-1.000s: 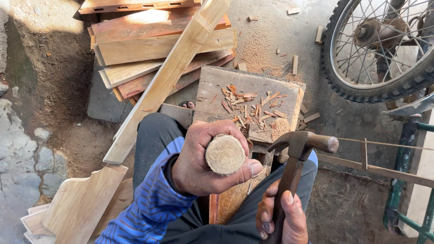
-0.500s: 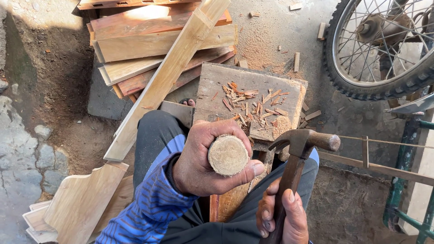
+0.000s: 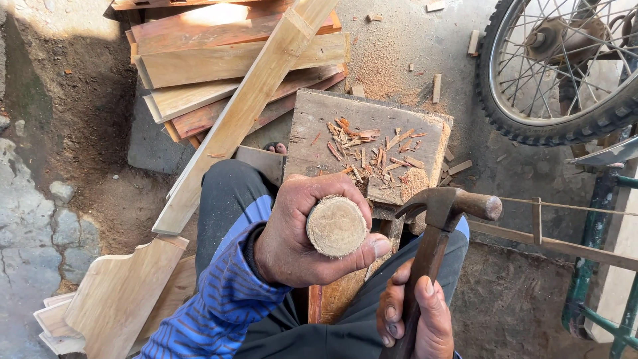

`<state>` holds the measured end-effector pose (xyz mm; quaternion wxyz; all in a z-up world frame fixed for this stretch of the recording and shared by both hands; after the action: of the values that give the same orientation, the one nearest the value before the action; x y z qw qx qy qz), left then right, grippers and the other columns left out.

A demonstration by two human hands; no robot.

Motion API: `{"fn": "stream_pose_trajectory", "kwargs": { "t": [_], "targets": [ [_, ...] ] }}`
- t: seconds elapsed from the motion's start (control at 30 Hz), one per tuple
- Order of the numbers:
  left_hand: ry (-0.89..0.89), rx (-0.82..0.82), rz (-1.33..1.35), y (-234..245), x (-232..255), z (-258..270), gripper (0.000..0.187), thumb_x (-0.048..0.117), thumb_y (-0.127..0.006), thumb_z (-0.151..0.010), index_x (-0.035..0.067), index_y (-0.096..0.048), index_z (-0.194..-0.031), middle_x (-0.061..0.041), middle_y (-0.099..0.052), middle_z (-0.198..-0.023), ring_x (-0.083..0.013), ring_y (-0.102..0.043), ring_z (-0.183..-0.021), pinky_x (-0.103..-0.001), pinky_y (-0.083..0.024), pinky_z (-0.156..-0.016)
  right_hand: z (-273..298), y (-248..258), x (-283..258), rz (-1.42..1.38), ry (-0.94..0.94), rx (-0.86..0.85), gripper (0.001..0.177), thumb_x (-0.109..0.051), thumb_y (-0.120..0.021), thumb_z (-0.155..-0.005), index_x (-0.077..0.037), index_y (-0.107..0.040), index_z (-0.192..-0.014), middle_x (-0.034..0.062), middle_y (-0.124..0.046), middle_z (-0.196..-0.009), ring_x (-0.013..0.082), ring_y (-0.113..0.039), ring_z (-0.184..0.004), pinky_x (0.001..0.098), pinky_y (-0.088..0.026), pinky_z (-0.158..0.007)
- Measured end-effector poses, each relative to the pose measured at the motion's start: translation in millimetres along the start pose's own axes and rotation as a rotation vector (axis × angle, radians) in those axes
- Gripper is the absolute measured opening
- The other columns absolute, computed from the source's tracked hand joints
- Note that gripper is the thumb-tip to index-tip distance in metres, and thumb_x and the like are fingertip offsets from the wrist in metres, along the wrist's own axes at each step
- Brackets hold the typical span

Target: The person sits on the ground and uses a hammer and a chisel to carve a rectangular wooden block. They repeatedly strike the chisel to remove wood shavings and occasionally rotate the block to work on different sides.

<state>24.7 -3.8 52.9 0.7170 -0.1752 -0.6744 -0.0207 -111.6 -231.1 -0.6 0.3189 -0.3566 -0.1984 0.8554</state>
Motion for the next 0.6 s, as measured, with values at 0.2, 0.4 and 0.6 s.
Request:
{"fn": "stream_pose_trajectory", "kwargs": {
  "t": [0.2,0.4,0.6],
  "targets": [
    [0.042,-0.008,-0.006,-4,0,0,0.022,0.015,-0.087,-0.085,0.009,-0.065,-0.086,0.001,-0.067,-0.076,-0.0044,-0.064,-0.069,-0.024,-0.051,-0.062,0,4,-3,0.023,-0.007,-0.006,0.042,-0.04,-0.062,-0.101,-0.001,-0.051,-0.112,0.0132,-0.059,-0.065,0.0151,-0.048,-0.042,0.0313,-0.042,-0.035],
    [-0.044,-0.052,-0.016,-10,0,2,0.021,0.013,-0.085,-0.086,0.009,-0.065,-0.09,0.001,-0.069,-0.082,-0.0067,-0.068,-0.076,-0.025,-0.056,-0.07,9,14,-53,0.459,0.12,-0.055,0.064,-0.058,-0.063,-0.093,0.002,-0.056,-0.115,0.0131,-0.062,-0.066,0.0169,-0.057,-0.048,0.0294,-0.046,-0.039],
    [-0.161,-0.073,-0.108,-15,1,10,0.021,0.014,-0.086,-0.084,0.009,-0.066,-0.09,-0.002,-0.069,-0.083,-0.0116,-0.071,-0.075,-0.026,-0.056,-0.07,38,-45,-133,1.383,0.391,-0.22,0.044,-0.046,-0.065,-0.097,-0.003,-0.066,-0.102,0.0051,-0.061,-0.076,0.0113,-0.055,-0.068,0.028,-0.047,-0.061]
  ]
}}
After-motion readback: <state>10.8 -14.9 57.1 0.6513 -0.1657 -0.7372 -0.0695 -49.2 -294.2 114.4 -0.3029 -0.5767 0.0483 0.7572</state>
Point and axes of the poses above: each hand's wrist, its own z-axis away from the middle knuckle, its own y-axis out of the back of the hand, x = y × z, the point moved 3 cm from there along -z, towards the middle knuckle
